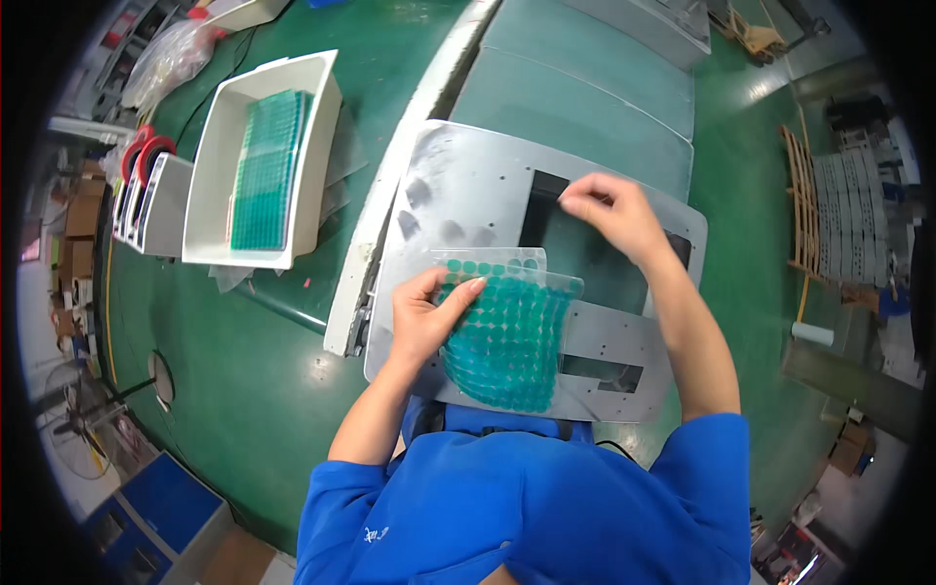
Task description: Manually applying small green adhesive dots or stickers to the interior of metal enclosures.
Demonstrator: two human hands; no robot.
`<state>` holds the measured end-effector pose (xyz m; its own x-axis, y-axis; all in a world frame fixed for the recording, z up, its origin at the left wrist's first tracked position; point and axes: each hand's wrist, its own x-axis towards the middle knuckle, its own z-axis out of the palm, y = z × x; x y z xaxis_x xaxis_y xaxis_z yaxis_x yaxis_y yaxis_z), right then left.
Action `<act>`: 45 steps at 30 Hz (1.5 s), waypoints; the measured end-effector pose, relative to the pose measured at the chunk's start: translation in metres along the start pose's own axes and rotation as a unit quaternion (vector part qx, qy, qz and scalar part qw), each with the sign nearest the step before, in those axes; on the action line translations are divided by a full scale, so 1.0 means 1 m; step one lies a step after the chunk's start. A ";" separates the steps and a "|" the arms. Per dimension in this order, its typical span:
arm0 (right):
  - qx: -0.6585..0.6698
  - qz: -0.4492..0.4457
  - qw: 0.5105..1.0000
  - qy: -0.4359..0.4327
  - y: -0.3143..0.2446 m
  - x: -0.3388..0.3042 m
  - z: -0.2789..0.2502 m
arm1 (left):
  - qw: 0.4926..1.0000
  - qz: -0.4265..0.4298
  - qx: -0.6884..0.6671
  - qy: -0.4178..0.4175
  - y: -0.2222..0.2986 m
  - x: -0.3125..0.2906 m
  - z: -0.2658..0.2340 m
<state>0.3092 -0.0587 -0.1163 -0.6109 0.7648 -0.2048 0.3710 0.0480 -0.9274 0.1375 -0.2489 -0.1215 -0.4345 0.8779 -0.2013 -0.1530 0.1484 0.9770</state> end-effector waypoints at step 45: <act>-0.221 -0.012 0.974 0.049 0.009 0.007 0.088 | 0.990 -0.080 -0.016 0.116 -0.032 -0.028 -0.041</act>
<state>0.2468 -0.1095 -0.1532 -0.5618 0.8164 -0.1341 0.6358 0.3224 -0.7013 0.1185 -0.2966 -0.1502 -0.5935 0.7163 -0.3670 -0.2619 0.2593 0.9296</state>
